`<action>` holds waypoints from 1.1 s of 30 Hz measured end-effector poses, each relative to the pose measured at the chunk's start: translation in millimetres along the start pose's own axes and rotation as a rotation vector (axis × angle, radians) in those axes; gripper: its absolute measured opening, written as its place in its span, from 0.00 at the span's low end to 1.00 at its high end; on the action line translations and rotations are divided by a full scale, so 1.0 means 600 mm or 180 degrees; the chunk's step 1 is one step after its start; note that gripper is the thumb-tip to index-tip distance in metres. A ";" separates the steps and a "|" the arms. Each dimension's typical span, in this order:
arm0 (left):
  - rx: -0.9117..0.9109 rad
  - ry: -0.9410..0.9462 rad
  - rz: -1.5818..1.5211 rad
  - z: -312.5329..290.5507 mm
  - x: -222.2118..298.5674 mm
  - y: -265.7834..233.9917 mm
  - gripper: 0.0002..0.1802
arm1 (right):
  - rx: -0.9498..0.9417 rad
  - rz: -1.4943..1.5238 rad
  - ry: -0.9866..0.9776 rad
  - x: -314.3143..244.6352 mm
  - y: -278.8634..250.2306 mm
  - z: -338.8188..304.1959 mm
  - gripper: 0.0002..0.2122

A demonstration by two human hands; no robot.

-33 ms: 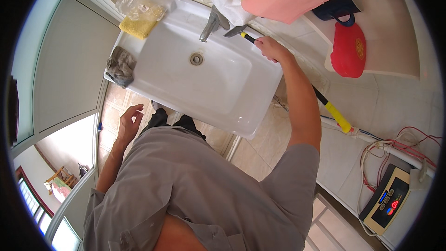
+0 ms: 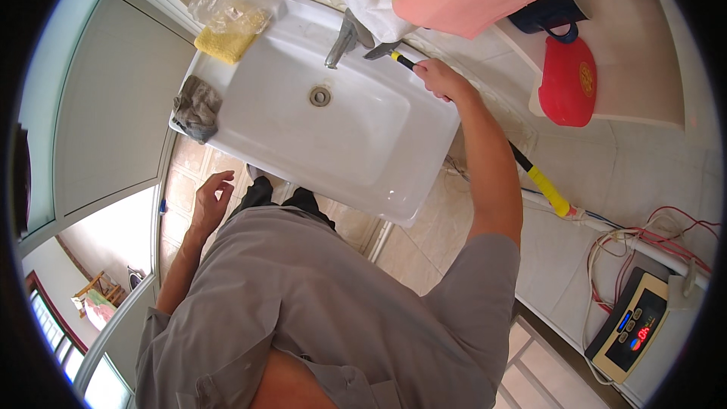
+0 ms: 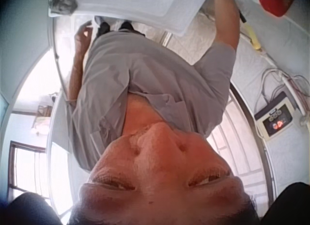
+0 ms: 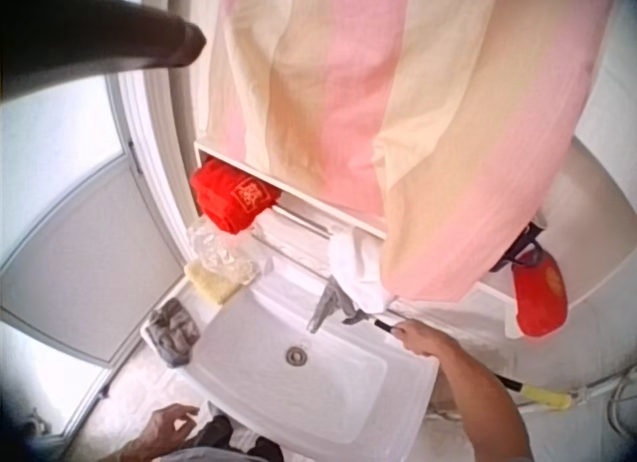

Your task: The person wipes tiled walls with a rag, rinses the rag in a bucket, and then uses a long-handled scraper and a small brush to clean around a sink and faucet.

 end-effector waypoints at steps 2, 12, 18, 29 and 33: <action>-0.0047 -0.0045 0.0025 -0.002 -0.001 -0.001 0.17 | -0.0029 0.0087 -0.0023 -0.008 0.000 0.002 0.11; 0.0058 -0.0017 0.0041 -0.002 -0.004 -0.010 0.17 | -0.0184 0.0146 -0.0032 0.007 -0.009 0.004 0.12; 0.0069 -0.0117 0.0032 -0.006 -0.004 -0.013 0.17 | -0.0171 0.0317 0.0003 -0.008 -0.008 0.000 0.12; 0.0216 -0.0074 0.0060 0.002 -0.013 -0.017 0.17 | -0.0281 0.0097 0.0014 0.007 -0.014 0.002 0.12; 0.0179 -0.0202 0.0057 0.000 -0.017 -0.016 0.17 | -0.0261 0.0215 -0.0009 0.000 -0.008 0.004 0.12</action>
Point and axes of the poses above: each hand's wrist, its own z-axis towards the middle knuckle, its own y-axis out of the palm, x = y × z, the point moved 3 cm from there along z, towards the middle knuckle, and after that the axes turned 1 degree about x, right-handed, at the moved point
